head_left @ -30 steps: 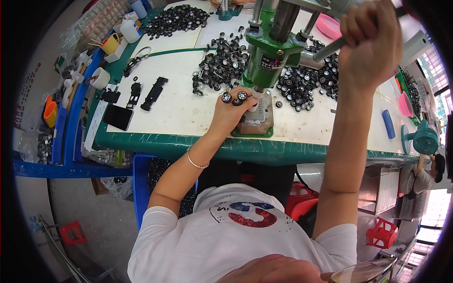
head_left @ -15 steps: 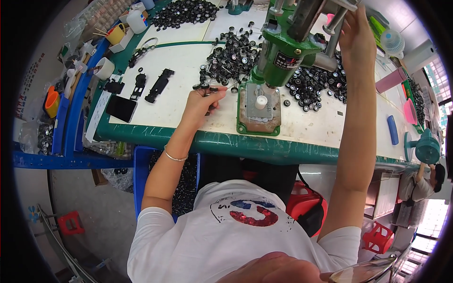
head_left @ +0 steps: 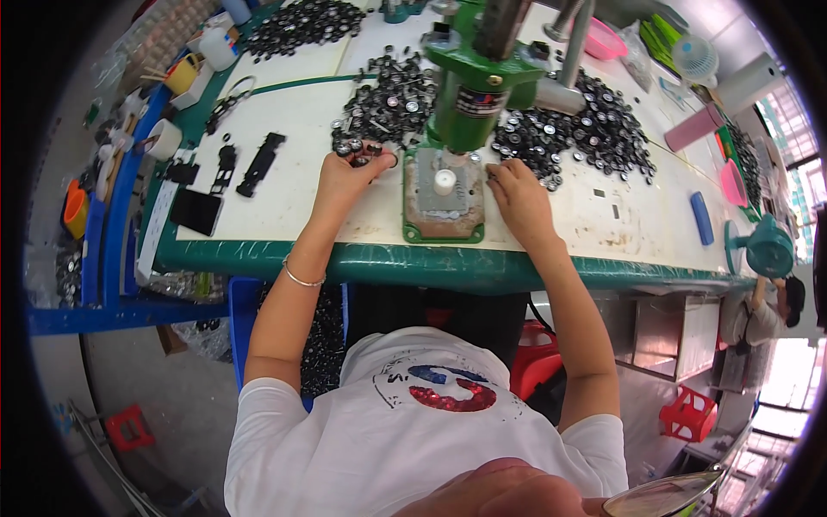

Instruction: The person assembles small circular rubber and plastic components using a green manual press.

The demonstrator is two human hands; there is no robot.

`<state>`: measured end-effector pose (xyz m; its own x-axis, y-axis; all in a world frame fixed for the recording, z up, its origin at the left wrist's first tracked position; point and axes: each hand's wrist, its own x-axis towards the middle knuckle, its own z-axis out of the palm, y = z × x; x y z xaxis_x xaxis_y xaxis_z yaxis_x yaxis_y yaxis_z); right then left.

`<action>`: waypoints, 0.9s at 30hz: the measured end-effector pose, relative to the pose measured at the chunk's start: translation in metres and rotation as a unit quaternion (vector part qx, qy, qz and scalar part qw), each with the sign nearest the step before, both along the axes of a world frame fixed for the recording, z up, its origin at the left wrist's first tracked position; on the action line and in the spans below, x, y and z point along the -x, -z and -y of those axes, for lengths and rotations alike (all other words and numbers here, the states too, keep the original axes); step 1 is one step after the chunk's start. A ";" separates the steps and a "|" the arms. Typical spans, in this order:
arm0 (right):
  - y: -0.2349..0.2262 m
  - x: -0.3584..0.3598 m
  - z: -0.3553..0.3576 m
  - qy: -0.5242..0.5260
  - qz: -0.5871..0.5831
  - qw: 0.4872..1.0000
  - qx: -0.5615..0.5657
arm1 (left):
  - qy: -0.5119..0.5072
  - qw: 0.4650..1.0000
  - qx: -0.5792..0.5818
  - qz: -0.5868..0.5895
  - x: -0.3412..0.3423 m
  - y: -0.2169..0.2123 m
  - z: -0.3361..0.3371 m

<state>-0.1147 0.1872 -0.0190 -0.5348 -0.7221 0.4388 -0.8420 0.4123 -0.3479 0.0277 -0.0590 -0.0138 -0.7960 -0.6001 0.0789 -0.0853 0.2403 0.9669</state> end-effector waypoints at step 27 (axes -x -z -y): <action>-0.030 -0.042 0.032 -0.082 0.207 0.965 0.139 | 0.079 0.979 -0.173 -0.075 -0.008 -0.039 -0.054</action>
<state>-0.0731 0.1547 0.0114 -0.5947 -0.6966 0.4013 -0.6534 0.1280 -0.7461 0.0354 -0.0053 0.0252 -0.8759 -0.4824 0.0145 0.0746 -0.1056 0.9916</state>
